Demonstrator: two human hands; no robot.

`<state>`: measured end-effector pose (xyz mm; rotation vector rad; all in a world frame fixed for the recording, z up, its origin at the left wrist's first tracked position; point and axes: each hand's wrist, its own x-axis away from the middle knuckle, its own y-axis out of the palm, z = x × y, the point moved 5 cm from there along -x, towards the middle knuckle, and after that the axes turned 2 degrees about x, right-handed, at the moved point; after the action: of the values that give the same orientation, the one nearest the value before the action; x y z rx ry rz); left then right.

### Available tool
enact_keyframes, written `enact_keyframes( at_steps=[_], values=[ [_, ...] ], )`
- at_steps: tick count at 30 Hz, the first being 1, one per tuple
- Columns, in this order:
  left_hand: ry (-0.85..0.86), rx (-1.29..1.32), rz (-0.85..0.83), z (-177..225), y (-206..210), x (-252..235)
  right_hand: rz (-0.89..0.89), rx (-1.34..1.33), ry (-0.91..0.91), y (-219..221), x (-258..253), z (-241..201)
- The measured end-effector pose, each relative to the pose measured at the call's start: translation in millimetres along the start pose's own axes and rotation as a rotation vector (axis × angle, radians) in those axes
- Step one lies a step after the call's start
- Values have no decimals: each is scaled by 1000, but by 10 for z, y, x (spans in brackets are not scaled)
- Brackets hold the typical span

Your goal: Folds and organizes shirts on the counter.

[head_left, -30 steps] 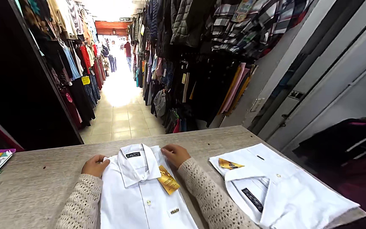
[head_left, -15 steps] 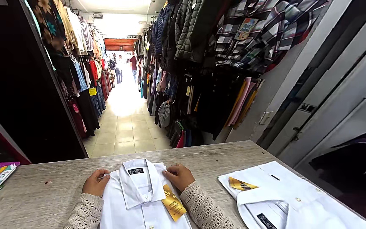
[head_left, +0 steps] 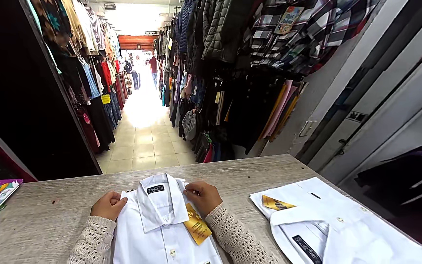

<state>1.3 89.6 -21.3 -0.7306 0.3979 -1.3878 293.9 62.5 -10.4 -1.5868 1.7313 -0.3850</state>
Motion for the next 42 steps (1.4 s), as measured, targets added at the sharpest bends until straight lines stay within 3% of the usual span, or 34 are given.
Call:
enact_keyframes(
  at_steps=[4,11,17,19,22,24,26,28,32,35,37,39,40,42],
  values=[
    [-25,74,-8,10,12,13,-197,-13,228,30,-37,117],
    [-55,204,52,-324,119,-253,-177,-277,468,145,-33,342],
    [24,-152,50,-182,142,-228,-131,-346,524,199,-41,370],
    [73,-218,103,-150,112,-198,-76,-182,440,144,-47,323],
    [328,-276,164,99,7,45,56,75,32,77,-49,182],
    [488,-326,140,205,146,148,32,145,-175,189,-29,131],
    [395,-419,-3,18,450,63,-249,289,-59,348,48,129],
    [269,-465,-31,-197,509,-87,-444,418,113,400,53,168],
    [105,-445,108,-377,173,-193,-405,465,220,363,29,215],
    [41,-395,236,-565,-73,-267,-247,381,245,255,22,313],
    [127,-323,308,-697,-261,-322,-90,251,226,42,104,314],
    [380,-244,441,-924,-431,-338,-52,129,254,-259,381,121],
    [512,-197,465,-951,-513,-139,-51,81,261,-371,632,60],
    [682,-82,386,-662,-601,770,4,71,140,-392,1221,148]
  ],
)
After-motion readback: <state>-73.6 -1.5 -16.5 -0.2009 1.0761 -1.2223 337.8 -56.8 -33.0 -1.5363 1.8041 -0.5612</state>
